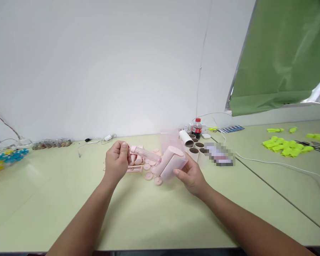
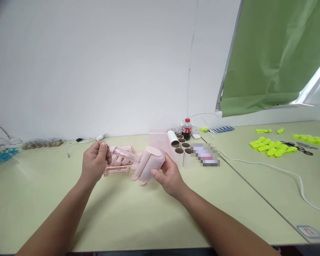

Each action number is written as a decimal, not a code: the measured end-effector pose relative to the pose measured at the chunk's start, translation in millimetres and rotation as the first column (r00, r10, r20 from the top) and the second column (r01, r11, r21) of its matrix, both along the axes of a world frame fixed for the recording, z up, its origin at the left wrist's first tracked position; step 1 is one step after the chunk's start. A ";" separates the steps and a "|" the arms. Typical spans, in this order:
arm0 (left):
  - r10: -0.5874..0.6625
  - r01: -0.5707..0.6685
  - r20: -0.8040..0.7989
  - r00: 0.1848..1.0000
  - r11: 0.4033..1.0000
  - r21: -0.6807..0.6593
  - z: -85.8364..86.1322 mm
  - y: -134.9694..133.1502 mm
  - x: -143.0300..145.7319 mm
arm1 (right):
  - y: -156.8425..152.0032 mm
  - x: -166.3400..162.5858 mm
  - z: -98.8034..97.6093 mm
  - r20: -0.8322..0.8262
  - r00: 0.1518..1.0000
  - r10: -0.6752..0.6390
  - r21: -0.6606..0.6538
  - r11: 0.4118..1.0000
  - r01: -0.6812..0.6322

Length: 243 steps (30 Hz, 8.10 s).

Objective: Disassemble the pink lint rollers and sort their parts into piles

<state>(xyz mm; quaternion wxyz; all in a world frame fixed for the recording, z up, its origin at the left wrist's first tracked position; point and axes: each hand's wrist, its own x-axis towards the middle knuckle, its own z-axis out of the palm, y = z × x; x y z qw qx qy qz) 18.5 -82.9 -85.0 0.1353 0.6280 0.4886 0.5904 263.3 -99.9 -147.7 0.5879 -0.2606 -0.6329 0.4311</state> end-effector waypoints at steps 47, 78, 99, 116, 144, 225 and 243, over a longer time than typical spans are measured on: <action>-0.077 0.078 -0.068 0.995 0.997 0.006 -22.4 -5.2 2.7 | 88.9 11.4 129.0 0.970 -0.186 -0.156 0.161 0.987 0.014; -0.737 0.463 -0.625 0.258 0.662 -0.589 34.3 -24.6 22.9 | -27.3 -31.4 -36.1 0.488 0.872 -0.034 0.137 0.990 -0.038; -0.437 0.410 -0.753 0.492 0.879 -0.243 10.2 -24.5 25.5 | -14.9 -28.8 -41.3 0.146 0.989 0.011 0.006 1.000 -0.012; -0.402 0.231 -0.822 0.403 0.914 -0.334 -36.4 2.7 18.5 | -4.5 -18.0 -31.0 0.248 0.967 -0.065 -0.098 0.991 0.091; -0.593 0.455 -0.366 0.717 0.796 -0.399 -31.4 -10.1 18.1 | -6.1 -16.8 -34.9 0.473 0.880 0.045 -0.106 0.994 0.006; -0.365 0.409 0.186 0.912 0.827 -0.385 -51.5 12.2 22.5 | -8.7 -23.2 -21.8 -0.483 0.827 0.287 -0.628 0.545 -0.555; -0.224 0.382 0.601 0.767 0.913 -0.147 -45.2 21.5 13.4 | -13.7 -27.8 -20.5 -0.211 0.947 0.242 -0.732 0.603 -0.317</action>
